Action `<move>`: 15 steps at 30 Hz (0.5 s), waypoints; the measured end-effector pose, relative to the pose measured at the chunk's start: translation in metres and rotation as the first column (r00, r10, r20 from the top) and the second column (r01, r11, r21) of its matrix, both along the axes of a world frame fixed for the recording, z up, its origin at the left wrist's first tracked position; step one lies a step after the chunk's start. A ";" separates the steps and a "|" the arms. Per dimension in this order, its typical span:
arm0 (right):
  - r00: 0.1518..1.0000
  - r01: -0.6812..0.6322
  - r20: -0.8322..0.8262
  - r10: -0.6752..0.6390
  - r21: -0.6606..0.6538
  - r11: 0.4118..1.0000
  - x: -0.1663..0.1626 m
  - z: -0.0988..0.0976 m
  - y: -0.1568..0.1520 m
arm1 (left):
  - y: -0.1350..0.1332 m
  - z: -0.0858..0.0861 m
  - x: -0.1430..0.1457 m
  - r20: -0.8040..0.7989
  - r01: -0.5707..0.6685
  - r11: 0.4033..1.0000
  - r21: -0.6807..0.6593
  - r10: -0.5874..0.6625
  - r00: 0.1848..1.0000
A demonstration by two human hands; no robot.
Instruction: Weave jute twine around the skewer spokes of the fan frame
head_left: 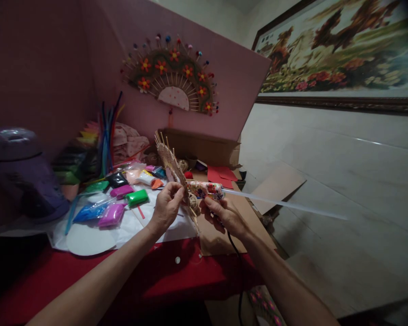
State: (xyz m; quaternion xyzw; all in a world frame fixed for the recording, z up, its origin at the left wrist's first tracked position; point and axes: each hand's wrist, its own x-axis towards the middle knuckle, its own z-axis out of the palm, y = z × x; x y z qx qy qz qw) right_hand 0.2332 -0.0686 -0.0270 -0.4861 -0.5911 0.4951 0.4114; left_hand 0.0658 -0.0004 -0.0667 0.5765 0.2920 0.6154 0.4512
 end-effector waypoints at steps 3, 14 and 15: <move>1.000 0.012 0.003 -0.012 0.003 1.000 -0.001 0.000 -0.001 | 0.000 0.001 0.000 0.007 0.004 1.000 -0.004 -0.004 1.000; 1.000 0.013 -0.004 -0.013 0.051 0.999 -0.003 0.002 -0.002 | -0.002 0.003 0.000 0.018 0.006 1.000 -0.015 -0.006 1.000; 1.000 0.009 -0.006 -0.009 0.057 0.998 -0.003 0.002 -0.002 | -0.002 0.003 0.001 0.016 0.005 1.000 -0.014 -0.005 1.000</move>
